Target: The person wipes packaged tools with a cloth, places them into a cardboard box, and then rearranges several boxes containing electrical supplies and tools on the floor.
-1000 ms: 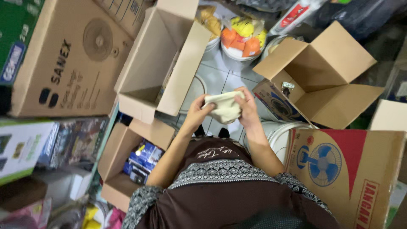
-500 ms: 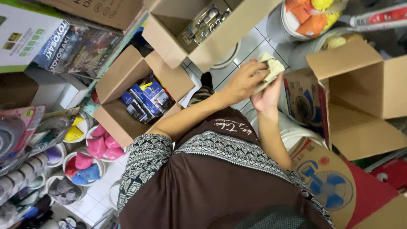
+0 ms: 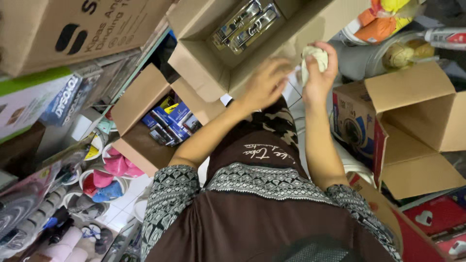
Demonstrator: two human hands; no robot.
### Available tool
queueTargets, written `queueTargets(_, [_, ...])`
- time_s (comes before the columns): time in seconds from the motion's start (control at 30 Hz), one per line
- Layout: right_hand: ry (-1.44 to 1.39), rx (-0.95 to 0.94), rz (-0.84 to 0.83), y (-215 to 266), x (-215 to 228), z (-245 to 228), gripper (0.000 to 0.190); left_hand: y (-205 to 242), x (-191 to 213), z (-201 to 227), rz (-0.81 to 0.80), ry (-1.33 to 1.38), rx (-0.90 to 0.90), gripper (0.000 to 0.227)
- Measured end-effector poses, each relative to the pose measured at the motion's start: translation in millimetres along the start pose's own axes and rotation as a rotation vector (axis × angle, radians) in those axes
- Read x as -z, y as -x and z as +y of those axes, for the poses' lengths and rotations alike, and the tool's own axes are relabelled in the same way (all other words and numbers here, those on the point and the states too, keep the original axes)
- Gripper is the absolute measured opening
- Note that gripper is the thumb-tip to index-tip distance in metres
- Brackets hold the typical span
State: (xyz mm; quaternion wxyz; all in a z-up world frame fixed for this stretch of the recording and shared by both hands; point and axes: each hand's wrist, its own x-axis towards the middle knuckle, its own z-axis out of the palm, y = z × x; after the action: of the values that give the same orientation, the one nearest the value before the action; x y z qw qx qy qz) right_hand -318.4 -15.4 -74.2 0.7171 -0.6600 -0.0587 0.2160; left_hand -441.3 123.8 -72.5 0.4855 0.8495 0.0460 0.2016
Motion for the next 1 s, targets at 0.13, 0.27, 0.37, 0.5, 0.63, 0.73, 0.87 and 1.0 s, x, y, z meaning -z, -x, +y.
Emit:
queueTargets(0.13, [0.578, 0.459, -0.065, -54, -14, 9, 0.026, -25, 0, -61, -0.026, -0.191, 0.156, 0.035])
queueTargets(0.27, [1.001, 0.618, -0.061, -78, -23, 17, 0.032, -51, -15, -114, -0.101, -0.275, 0.258, 0.042])
queueTargets(0.37, [1.008, 0.558, -0.064, -83, -22, 24, 0.032, -60, -40, -155, -0.133, -0.373, 0.293, 0.047])
queueTargets(0.5, [0.985, 0.505, -0.064, -79, -17, 31, 0.031, -61, -70, -221, -0.257, -0.433, 0.446, 0.049])
queueTargets(0.63, [0.982, 0.499, -0.045, -85, -19, 40, 0.03, -48, -99, -286, -0.331, -0.456, 0.576, 0.051])
queueTargets(0.73, [0.979, 0.477, -0.008, -83, -22, 51, 0.029, -26, -120, -334, -0.297, -0.448, 0.607, 0.054])
queueTargets(0.87, [0.94, 0.486, 0.067, -81, -21, 63, 0.029, 1, -142, -392, -0.276, -0.653, 0.691, 0.068])
queueTargets(1.0, [0.901, 0.467, 0.078, -74, -15, 63, 0.027, 3, -164, -448, -0.296, -0.817, 0.756, 0.063])
